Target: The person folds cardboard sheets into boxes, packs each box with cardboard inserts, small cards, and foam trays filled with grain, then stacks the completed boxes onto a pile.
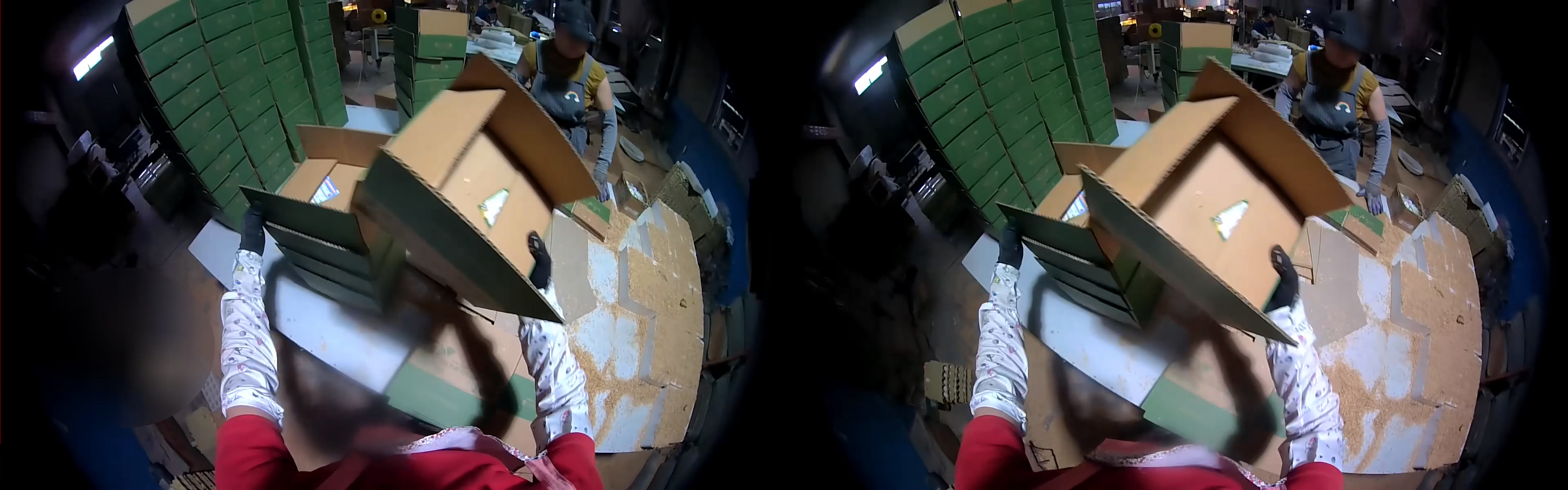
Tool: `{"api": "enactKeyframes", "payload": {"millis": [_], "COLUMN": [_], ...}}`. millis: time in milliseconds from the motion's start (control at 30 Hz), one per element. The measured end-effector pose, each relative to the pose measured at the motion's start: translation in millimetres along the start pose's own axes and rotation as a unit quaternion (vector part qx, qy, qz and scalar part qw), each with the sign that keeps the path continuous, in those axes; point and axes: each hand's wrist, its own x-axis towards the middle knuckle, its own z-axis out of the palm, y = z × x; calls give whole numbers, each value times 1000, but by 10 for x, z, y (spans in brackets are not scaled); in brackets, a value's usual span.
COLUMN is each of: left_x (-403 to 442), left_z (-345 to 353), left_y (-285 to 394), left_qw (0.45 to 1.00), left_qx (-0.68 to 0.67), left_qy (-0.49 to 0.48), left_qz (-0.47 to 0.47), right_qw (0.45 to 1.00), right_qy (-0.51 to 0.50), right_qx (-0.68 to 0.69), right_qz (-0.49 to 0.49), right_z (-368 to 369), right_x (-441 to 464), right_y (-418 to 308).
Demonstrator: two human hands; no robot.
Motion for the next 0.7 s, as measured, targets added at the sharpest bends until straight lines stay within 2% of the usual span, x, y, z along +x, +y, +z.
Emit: {"api": "enactKeyframes", "payload": {"millis": [33, 67, 133, 200, 233, 267, 300, 333, 400, 500, 533, 567, 600, 633, 667, 700], "left_x": [61, 93, 61, 46, 51, 60, 65, 66, 59, -194, -318, -418, -503, -543, -580, -611], "left_z": [41, 76, 170, 119, 65, 46, 75, 103, 57, -33, -43, -36, -7, 32, 53, 82], "left_y": [-199, -338, -516, -672, -750, -634, -329, -196, -465, -439, -462, -445, -426, -394, -363, -338], "left_qw": [998, 995, 986, 968, 955, 952, 971, 809, 849, 881, 879, 874, 867, 860, 852, 842], "left_qx": [34, 52, 118, 193, 231, 233, -176, -549, -477, -387, -382, -383, -392, -401, -412, -423], "left_qy": [-41, -76, -99, -129, -150, -163, -159, -123, -144, -197, -207, -216, -222, -228, -232, -240], "left_qz": [14, 28, 60, 93, 109, 111, -28, -172, -173, -188, -198, -207, -214, -219, -226, -233], "right_qw": [992, 993, 981, 914, 780, 541, 613, 671, 672, 736, 809, 823, 812, 798, 834, 891], "right_qy": [-87, -81, -24, -37, 8, 53, -27, -104, -86, -115, -147, -142, -156, -125, -100, -33], "right_qx": [25, -86, -180, -389, -610, -755, -674, -579, -597, -552, -501, -527, -540, -584, -536, -453], "right_qz": [87, 24, 70, 111, -140, -366, -412, -451, -430, -374, -270, -157, -156, -73, -80, -22], "right_z": [614, 431, 1847, 2321, 2365, 2329, 2344, 2352, 2276, 1845, 1617, 1291, 957, 824, 308, -112], "right_x": [-5, 565, 200, 423, 597, 770, 867, 932, 945, 565, 272, -44, -398, -857, -1135, -1518], "right_y": [-5, 274, 210, 468, 829, 1158, 1251, 1309, 1358, 1402, 1405, 1419, 1393, 1161, 1254, 1227]}}
